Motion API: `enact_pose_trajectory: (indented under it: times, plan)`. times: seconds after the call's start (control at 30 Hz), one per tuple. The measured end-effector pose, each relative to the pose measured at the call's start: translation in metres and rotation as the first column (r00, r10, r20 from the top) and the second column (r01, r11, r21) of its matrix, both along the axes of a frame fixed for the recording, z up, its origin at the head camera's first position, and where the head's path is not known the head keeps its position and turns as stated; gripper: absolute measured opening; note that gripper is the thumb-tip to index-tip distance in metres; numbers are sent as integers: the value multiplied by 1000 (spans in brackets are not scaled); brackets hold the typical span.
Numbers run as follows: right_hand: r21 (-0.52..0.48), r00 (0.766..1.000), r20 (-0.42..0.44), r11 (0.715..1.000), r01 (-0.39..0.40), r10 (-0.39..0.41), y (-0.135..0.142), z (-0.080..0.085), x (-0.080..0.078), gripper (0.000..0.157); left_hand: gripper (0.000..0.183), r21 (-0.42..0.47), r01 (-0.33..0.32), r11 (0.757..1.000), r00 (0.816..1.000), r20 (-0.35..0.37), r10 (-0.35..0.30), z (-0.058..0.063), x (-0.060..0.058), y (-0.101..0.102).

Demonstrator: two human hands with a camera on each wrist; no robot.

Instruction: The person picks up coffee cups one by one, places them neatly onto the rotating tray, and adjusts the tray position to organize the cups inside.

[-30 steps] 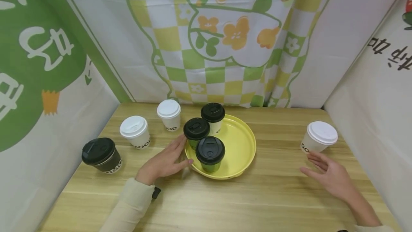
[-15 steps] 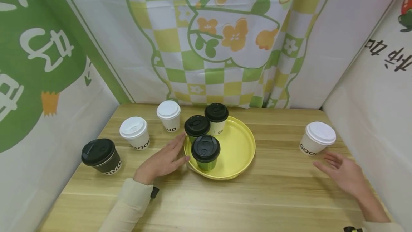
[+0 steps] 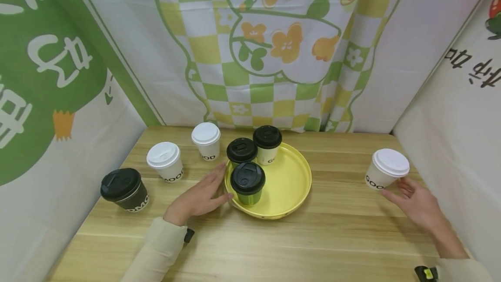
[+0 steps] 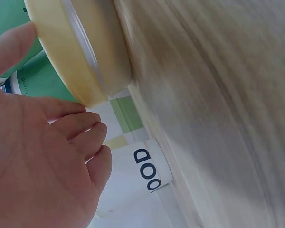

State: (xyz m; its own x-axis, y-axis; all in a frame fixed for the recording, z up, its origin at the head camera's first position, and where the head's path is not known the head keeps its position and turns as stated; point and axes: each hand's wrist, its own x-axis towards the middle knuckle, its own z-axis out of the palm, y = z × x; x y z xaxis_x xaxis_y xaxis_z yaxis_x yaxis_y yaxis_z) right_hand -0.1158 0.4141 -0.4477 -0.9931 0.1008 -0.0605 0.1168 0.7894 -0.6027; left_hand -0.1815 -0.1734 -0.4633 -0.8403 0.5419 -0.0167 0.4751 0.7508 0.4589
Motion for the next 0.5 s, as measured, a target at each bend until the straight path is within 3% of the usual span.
enact_pose_trajectory:
  times: [0.23,0.5]
  plan:
    - [6,1000,-11,1000,-4,4,-2,-2,-4,100,80,-14,-6,1000,1000,-7,6,4,1,1]
    - [-31,1000,-30,999,-7,6,-2,-4,-13,97,81,18,4,1000,999,-32,-3,6,4,2]
